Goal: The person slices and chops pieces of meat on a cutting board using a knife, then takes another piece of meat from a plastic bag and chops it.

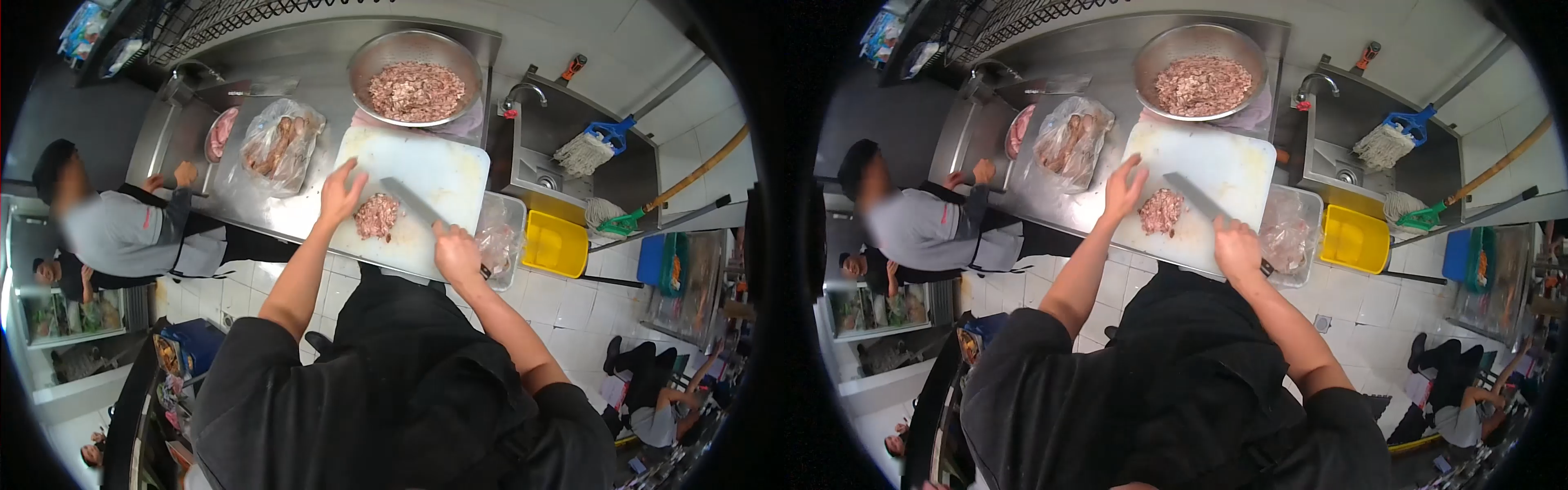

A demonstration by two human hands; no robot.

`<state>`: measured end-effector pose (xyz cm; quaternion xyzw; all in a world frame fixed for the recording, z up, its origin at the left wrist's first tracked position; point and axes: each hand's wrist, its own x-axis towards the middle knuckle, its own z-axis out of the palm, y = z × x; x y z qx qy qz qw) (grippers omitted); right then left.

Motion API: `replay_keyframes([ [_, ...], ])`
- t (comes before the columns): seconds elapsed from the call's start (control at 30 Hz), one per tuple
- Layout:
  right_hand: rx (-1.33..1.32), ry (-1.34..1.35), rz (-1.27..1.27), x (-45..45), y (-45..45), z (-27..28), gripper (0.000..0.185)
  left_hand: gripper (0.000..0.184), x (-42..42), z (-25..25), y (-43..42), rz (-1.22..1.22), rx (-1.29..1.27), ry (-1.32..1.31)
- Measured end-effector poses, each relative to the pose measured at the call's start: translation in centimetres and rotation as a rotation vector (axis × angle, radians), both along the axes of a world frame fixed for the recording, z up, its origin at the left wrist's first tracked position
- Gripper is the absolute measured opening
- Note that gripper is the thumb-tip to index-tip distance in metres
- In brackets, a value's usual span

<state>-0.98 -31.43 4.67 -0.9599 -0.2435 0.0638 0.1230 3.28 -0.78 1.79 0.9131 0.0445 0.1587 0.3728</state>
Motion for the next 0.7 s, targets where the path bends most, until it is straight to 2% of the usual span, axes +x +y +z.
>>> replay_keyframes([
  [0.07, 0.032, 0.09, 0.046, -0.5, -0.1, 1.0, 0.038, 0.088, -4.3, -1.1, 1.2, -0.075, 0.168, 0.172],
  [0.1, 0.076, 0.148, 0.028, -0.9, -0.5, 2.1, 0.037, 0.088, -5.7, -1.5, 1.0, -0.067, 0.178, 0.175],
  [0.17, 0.126, 0.201, 0.027, -1.2, -1.3, 3.0, 0.035, 0.118, -7.4, -2.0, 0.3, -0.272, 0.406, 0.169],
  [0.2, 0.194, 0.239, -0.075, -1.2, -2.3, 3.0, 0.032, 0.118, -7.4, -1.5, -0.6, -0.258, 0.409, 0.17],
  [0.23, 0.258, 0.282, -0.178, -1.3, -3.4, 2.8, 0.03, 0.126, -7.2, -0.8, -2.2, -0.296, 0.452, 0.213],
  [0.27, 0.257, 0.289, -0.171, -1.4, -4.4, 2.4, 0.03, 0.133, -7.0, -0.4, -3.8, -0.339, 0.492, 0.259],
  [0.33, 0.48, 0.407, -0.299, -1.2, -6.6, 1.3, 0.03, 0.128, -5.7, -0.5, -5.8, -0.309, 0.46, 0.182],
  [0.4, 0.537, 0.325, -0.272, -2.0, -8.1, -1.4, 0.027, 0.116, -4.5, -0.3, -7.3, -0.31, 0.417, 0.142],
  [0.43, 0.638, 0.549, -0.381, -2.5, -8.5, -1.5, 0.026, 0.116, -4.1, -0.6, -7.6, -0.314, 0.416, 0.139],
  [0.47, 0.736, 0.779, -0.489, -3.1, -8.7, -1.8, 0.025, 0.106, -4.0, -1.0, -7.8, -0.319, 0.442, 0.123],
  [0.5, 0.781, 0.832, -0.525, -4.1, -8.4, -2.4, 0.022, 0.097, -4.0, -1.3, -8.1, -0.325, 0.467, 0.109],
  [0.63, 0.851, 0.818, -0.557, -6.2, -5.9, -2.3, 0.023, 0.084, -4.6, -1.8, -10.4, -0.3, 0.381, 0.076],
  [0.7, 0.829, 0.828, -0.54, -6.1, -4.8, -2.7, 0.024, 0.078, -5.1, -2.1, -12.4, -0.14, 0.242, 0.062],
])
